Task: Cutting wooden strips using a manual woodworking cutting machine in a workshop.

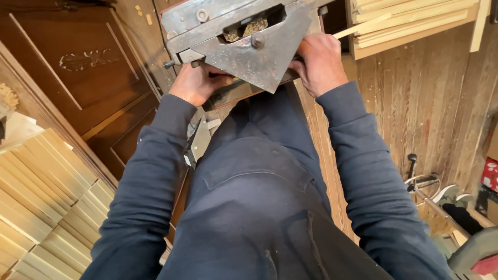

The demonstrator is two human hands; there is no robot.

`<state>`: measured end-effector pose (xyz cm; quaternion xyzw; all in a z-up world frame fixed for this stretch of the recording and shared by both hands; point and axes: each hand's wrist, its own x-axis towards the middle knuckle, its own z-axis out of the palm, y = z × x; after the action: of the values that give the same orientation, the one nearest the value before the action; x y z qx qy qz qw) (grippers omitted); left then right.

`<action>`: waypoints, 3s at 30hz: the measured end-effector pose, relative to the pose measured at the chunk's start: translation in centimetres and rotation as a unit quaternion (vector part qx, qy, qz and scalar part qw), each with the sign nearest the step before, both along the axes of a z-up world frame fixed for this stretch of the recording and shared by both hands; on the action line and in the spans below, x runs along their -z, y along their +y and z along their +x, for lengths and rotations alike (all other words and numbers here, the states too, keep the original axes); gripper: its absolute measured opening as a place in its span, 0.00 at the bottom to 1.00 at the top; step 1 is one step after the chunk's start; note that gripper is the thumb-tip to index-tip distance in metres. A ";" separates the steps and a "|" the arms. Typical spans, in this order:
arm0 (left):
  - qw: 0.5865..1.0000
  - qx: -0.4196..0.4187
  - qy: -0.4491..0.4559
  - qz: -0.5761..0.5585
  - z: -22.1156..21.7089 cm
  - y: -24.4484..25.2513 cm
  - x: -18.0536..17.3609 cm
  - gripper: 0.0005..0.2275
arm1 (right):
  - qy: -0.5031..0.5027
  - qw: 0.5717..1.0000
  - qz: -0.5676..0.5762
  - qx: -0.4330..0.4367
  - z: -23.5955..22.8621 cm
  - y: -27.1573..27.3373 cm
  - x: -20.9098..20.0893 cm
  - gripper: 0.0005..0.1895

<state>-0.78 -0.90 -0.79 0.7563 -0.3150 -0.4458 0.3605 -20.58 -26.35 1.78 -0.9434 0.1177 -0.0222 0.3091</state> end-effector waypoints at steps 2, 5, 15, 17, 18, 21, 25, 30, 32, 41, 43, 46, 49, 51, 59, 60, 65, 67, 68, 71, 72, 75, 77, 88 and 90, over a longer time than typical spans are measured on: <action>1.000 0.007 -0.009 0.021 0.0 -0.3 -0.6 0.10 | 0.002 1.000 -0.002 0.001 -0.1 0.0 0.2 0.15; 0.999 0.009 -0.019 0.043 0.1 -0.5 -1.0 0.11 | -0.003 1.000 -0.010 -0.002 -0.3 -0.2 0.7 0.15; 1.000 -0.007 0.012 0.027 -0.1 -0.4 -1.0 0.10 | 0.008 1.000 -0.014 0.000 -0.3 0.0 0.7 0.13; 1.000 0.006 -0.021 0.018 -0.1 -0.2 -0.2 0.10 | 0.003 1.000 -0.015 -0.004 -0.2 0.2 0.5 0.14; 0.998 0.021 -0.053 0.010 -0.1 0.2 0.2 0.10 | 0.000 1.000 -0.016 -0.006 -0.2 0.5 0.4 0.16; 0.999 0.014 -0.048 0.014 0.0 0.2 -0.5 0.10 | -0.005 0.999 -0.034 -0.012 -0.3 0.5 0.9 0.15; 0.998 0.014 -0.063 0.018 0.3 0.4 0.4 0.11 | -0.009 0.998 -0.050 -0.026 -0.4 0.5 1.7 0.16; 0.998 -0.026 0.018 0.058 0.5 0.6 0.1 0.11 | -0.007 0.998 -0.051 -0.023 -0.2 0.3 2.1 0.16; 0.999 -0.006 0.001 0.034 0.6 0.7 0.9 0.11 | -0.012 0.998 -0.059 -0.025 -0.1 0.3 2.3 0.17; 0.998 -0.007 -0.024 0.061 0.3 0.1 0.1 0.12 | 0.001 0.998 -0.053 -0.017 -0.1 -0.3 2.3 0.19; 0.996 -0.011 0.005 0.094 -0.4 1.1 0.0 0.12 | 0.025 0.999 -0.035 -0.009 -0.6 0.7 2.0 0.17; 0.999 0.006 -0.049 0.003 0.2 0.8 1.8 0.11 | 0.020 0.997 -0.074 -0.023 0.0 0.1 2.1 0.20; 1.000 -0.006 -0.013 0.021 -0.9 1.9 2.5 0.12 | 0.007 0.998 -0.046 -0.030 -1.4 1.3 2.0 0.17; 0.997 0.012 -0.076 -0.027 0.1 1.1 0.8 0.10 | 0.017 0.998 -0.054 -0.023 -0.7 1.1 1.7 0.16; 0.995 0.020 -0.089 -0.027 -0.1 1.1 1.2 0.11 | 0.023 0.999 -0.036 -0.024 -0.8 1.4 1.0 0.13; 0.998 0.010 -0.060 0.002 -0.1 1.0 1.2 0.12 | 0.019 0.999 -0.037 -0.026 -0.8 1.3 1.1 0.12; 0.997 0.006 -0.069 -0.016 -0.3 1.4 1.3 0.12 | 0.013 0.999 -0.036 -0.032 -1.0 1.6 1.1 0.13; 0.997 0.004 -0.079 -0.010 -0.3 1.6 1.0 0.12 | 0.013 0.999 -0.034 -0.033 -1.0 1.8 1.1 0.12; 0.997 0.008 -0.081 -0.008 -0.2 1.5 0.8 0.12 | 0.011 0.998 -0.045 -0.037 -1.1 1.7 1.2 0.13; 0.997 0.010 -0.078 -0.022 -0.1 1.6 1.3 0.11 | 0.002 0.997 -0.061 -0.041 -1.1 1.6 1.5 0.14; 0.997 0.010 -0.070 -0.039 0.0 1.7 1.6 0.11 | -0.002 0.997 -0.066 -0.040 -1.0 1.5 1.7 0.15; 0.996 0.012 -0.074 -0.044 0.1 1.6 1.4 0.11 | -0.006 0.998 -0.051 -0.033 -0.9 1.5 2.0 0.12; 0.997 0.013 -0.067 -0.020 -0.1 1.6 1.1 0.11 | -0.007 0.999 -0.043 -0.032 -1.1 1.6 2.2 0.12; 0.997 0.003 -0.078 -0.010 -0.1 1.2 1.4 0.12 | 0.005 0.998 -0.051 -0.044 -0.9 1.1 1.9 0.15; 0.988 0.022 -0.139 -0.059 -0.6 2.1 2.4 0.11 | 0.009 0.998 -0.057 -0.026 -1.9 1.4 2.9 0.19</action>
<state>-1.40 1.16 -3.15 0.7811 -0.4048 -0.3246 0.3474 -22.44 -24.95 -1.13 -0.9626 0.0942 -0.0118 0.2539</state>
